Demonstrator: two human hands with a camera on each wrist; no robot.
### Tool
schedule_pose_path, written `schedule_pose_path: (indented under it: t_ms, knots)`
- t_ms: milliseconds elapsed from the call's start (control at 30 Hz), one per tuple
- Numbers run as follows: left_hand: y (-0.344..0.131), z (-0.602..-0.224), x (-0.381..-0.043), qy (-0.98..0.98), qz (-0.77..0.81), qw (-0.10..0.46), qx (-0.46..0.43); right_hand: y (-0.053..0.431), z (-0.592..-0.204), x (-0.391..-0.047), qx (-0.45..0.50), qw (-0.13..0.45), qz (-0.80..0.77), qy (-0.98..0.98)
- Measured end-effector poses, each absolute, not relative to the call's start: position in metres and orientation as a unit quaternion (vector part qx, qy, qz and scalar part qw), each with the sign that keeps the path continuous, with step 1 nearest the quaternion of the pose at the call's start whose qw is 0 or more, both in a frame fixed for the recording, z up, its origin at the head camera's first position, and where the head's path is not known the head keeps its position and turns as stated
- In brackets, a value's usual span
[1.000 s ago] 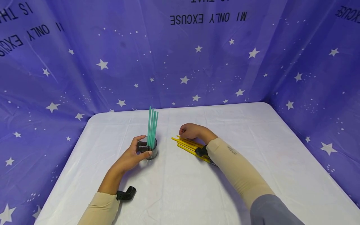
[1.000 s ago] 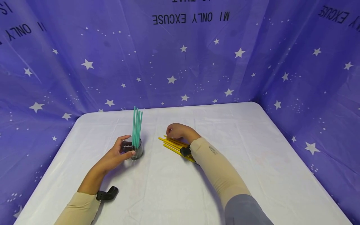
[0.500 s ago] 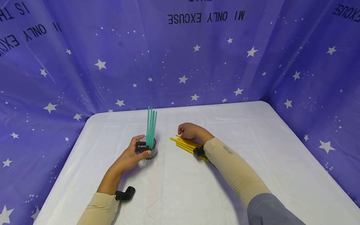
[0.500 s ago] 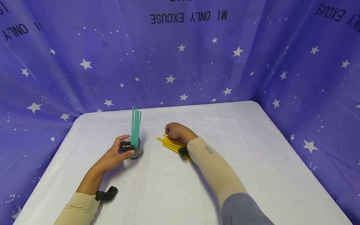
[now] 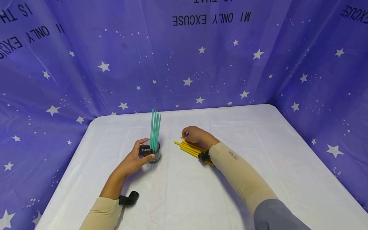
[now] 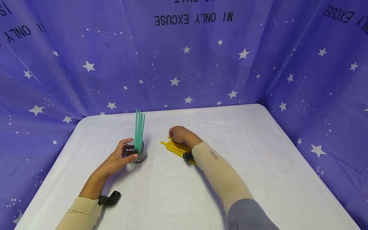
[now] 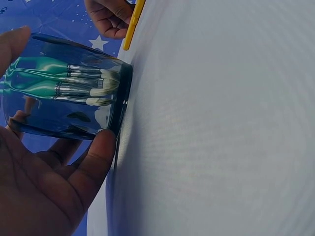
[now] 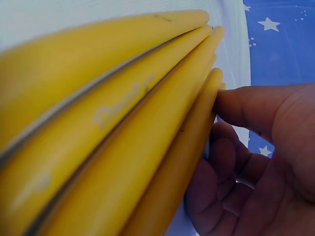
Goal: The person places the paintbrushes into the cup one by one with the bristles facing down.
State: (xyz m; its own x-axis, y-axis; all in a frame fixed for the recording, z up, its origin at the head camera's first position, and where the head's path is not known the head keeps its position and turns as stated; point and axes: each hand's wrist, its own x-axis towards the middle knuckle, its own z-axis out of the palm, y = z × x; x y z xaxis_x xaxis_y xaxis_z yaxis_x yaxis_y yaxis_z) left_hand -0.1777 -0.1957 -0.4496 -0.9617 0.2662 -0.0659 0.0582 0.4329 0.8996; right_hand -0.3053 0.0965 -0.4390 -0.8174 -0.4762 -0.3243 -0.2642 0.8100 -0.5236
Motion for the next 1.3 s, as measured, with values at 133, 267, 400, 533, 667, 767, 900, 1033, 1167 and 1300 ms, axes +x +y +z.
schedule_pose_path:
  t_ms: [133,267,400,533,667,767,900,1033,1167,1300]
  knots:
    - [-0.195,-0.448,-0.177,0.84,0.524,0.099,0.098,0.099,-0.439,-0.306,-0.207,0.227,-0.24,0.921]
    - [-0.194,-0.447,-0.176,0.84,0.525,0.102,0.094,0.102,-0.438,-0.307,-0.215,0.233,-0.25,0.915]
    - [-0.195,-0.446,-0.175,0.838,0.527,0.102,0.096,0.103,-0.438,-0.307,-0.23,0.235,-0.251,0.91]
    - [-0.194,-0.446,-0.175,0.836,0.531,0.099,0.097,0.105,-0.436,-0.308,-0.24,0.237,-0.257,0.906]
    - [-0.194,-0.447,-0.175,0.833,0.536,0.095,0.1,0.108,-0.432,-0.308,-0.247,0.24,-0.265,0.901]
    - [-0.194,-0.447,-0.176,0.836,0.532,0.094,0.1,0.112,-0.429,-0.308,-0.254,0.235,-0.272,0.898]
    - [-0.194,-0.446,-0.176,0.84,0.525,0.093,0.1,0.116,-0.423,-0.308,-0.248,0.24,-0.309,0.886]
    - [-0.195,-0.446,-0.176,0.838,0.528,0.094,0.101,0.118,-0.416,-0.307,-0.228,0.256,-0.35,0.872]
    - [-0.195,-0.447,-0.176,0.839,0.526,0.097,0.096,0.118,-0.409,-0.305,-0.223,0.261,-0.373,0.862]
    - [-0.195,-0.447,-0.175,0.84,0.525,0.097,0.094,0.118,-0.404,-0.302,-0.229,0.262,-0.398,0.849]
